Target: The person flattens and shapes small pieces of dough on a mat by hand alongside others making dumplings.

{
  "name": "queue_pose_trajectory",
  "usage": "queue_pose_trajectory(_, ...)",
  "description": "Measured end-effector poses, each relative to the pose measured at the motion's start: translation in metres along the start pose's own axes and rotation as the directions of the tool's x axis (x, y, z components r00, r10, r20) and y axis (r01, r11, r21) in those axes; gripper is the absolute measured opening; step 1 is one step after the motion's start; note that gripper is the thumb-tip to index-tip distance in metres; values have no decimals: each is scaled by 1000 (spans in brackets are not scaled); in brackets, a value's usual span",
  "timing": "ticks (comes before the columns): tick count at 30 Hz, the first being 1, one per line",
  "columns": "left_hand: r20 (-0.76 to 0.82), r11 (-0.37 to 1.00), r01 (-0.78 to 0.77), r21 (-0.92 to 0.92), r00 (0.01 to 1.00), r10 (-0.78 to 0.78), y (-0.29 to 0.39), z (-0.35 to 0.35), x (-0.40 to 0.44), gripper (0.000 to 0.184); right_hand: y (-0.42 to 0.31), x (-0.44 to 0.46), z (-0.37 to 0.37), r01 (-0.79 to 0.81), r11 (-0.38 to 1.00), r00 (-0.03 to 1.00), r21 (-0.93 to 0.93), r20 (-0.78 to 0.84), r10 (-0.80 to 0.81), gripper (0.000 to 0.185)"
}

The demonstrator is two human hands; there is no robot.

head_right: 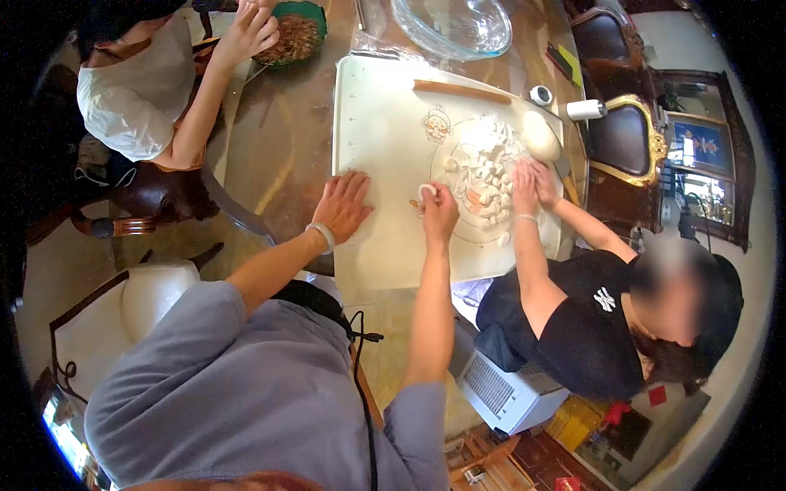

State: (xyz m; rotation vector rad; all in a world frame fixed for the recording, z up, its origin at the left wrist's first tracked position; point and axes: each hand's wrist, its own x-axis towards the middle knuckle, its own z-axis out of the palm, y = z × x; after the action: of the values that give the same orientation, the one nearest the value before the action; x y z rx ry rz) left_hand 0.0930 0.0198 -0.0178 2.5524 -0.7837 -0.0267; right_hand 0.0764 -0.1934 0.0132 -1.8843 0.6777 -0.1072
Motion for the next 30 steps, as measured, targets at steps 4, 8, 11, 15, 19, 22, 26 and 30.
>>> queue_pose_trajectory(4, -5, 999, -15, 39, 1000, 15, 0, -2, -1, 53, -21, 33, 8, 43, 999, 999, 23, 7, -43, 21)
queue_pose_trajectory(8, -26, 999, -18, 31, 999, 19, 0, 3, 1, 53, 0, 46, 5, 87, 975, 959, -204, -249, -137, 24)
queue_pose_trajectory(11, -18, 999, -7, 48, 1000, 8, 1, 5, 1, 52, 35, 41, -14, 98, 902, 889, -420, -370, -269, 23)
queue_pose_trajectory(15, 14, 1000, 8, 14, 1000, -8, 3, 0, 2, 55, 29, 19, -41, 96, 839, 843, -536, -405, -355, 26)
queue_pose_trajectory(19, -22, 999, -15, 39, 1000, 16, 2, 4, 3, 54, 65, 40, -69, 26, 690, 812, -724, -387, -437, 32)
queue_pose_trajectory(22, -1, 999, 0, 42, 1000, 0, 2, 0, 3, 54, 67, 49, -74, 44, 642, 841, -766, -319, -437, 30)
queue_pose_trajectory(26, -18, 999, -4, 38, 1000, 4, 4, 4, 3, 54, 51, 50, -75, -94, 684, 904, -723, -350, -246, 22)
queue_pose_trajectory(30, 5, 1000, 9, 21, 1000, -9, 6, 2, 5, 54, 46, 45, -64, -66, 713, 886, -698, -370, -281, 19)
